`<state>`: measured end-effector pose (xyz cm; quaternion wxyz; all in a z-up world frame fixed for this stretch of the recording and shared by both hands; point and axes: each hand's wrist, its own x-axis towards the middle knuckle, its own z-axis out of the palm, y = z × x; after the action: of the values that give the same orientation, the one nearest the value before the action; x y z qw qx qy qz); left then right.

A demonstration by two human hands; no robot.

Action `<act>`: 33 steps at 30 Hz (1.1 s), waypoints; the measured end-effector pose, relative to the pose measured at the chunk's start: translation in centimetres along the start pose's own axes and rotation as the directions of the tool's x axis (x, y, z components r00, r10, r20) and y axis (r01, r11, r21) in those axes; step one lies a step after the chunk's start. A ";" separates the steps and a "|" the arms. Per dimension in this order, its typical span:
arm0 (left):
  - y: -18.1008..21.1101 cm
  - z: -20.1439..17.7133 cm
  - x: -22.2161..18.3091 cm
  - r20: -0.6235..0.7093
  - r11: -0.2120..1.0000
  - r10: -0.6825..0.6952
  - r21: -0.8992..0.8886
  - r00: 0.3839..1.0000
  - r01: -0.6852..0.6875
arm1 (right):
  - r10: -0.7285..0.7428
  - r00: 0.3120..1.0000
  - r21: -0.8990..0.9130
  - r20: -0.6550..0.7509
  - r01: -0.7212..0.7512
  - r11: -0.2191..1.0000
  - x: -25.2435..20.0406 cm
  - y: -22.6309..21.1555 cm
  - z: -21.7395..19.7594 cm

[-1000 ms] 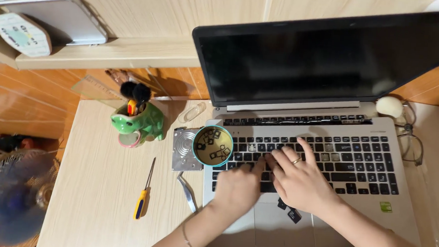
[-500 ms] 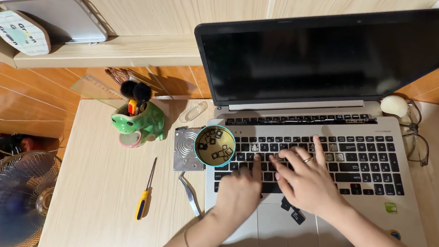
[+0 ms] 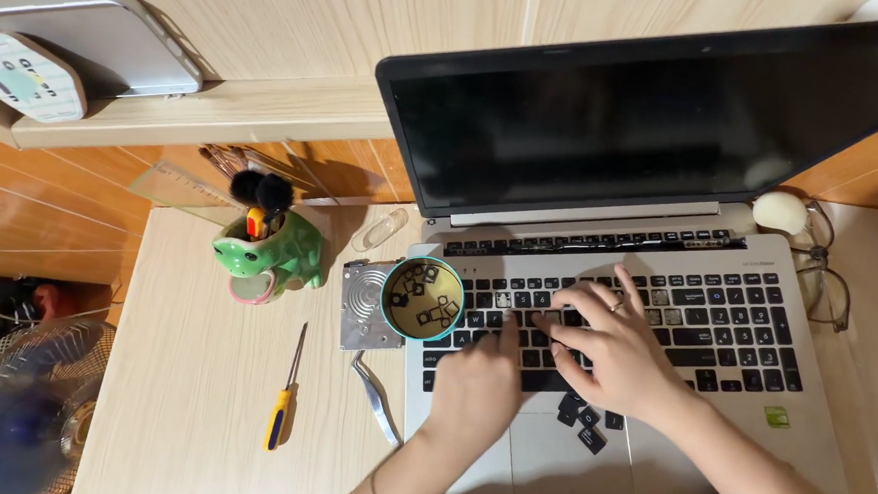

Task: Replacing individual keys on a laptop keyboard at a repair bench.

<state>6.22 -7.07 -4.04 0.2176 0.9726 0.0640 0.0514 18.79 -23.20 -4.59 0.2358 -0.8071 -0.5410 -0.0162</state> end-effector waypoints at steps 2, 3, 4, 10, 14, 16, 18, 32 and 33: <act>-0.5 -0.1 -0.9 -0.061 1.000 0.012 -0.027 0.998 -0.013 | -0.006 1.000 -0.054 -0.014 0.005 0.999 -0.4 -0.8 0.0; -0.8 -0.1 -1.3 -0.124 0.998 0.019 -0.051 0.992 -0.025 | -0.016 0.999 -0.107 -0.028 0.013 0.994 -0.5 -1.2 0.0; -0.8 -0.4 -1.9 -0.124 0.998 0.020 -0.053 0.992 -0.027 | -0.015 1.000 -0.109 -0.027 0.012 0.994 -0.7 -1.4 -0.2; -0.2 -0.4 -5.3 -0.147 0.988 -0.034 -0.155 0.989 0.011 | 0.109 0.989 0.017 -0.101 -0.108 0.994 -3.0 -3.0 1.1; 0.8 0.8 -5.4 -0.209 0.992 0.125 0.005 0.970 -0.127 | 0.065 0.991 -0.066 -0.120 -0.073 0.995 -3.0 -5.1 1.9; 1.2 1.1 -4.7 -0.253 0.987 0.163 0.050 0.954 -0.156 | 0.040 0.991 -0.104 -0.124 -0.053 0.993 -2.7 -5.5 2.1; 1.3 1.3 -3.9 -0.222 0.976 0.159 0.182 0.962 -0.120 | 0.084 0.991 -0.131 -0.102 -0.097 0.987 -2.7 -5.5 2.6; -0.5 -0.4 -2.0 -0.163 0.982 0.188 0.060 0.969 -0.180 | 0.082 0.996 -0.318 0.043 -0.064 0.946 -1.7 -5.0 2.9; -0.7 -0.6 -2.1 -0.202 0.981 0.195 0.019 0.960 -0.195 | 0.099 0.994 -0.300 0.053 -0.079 0.951 -1.6 -5.0 2.7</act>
<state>4.06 -6.54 -3.98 0.2043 0.9637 -0.0102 0.1715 13.07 -21.96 -5.63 0.0936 -0.8570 -0.5032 -0.0597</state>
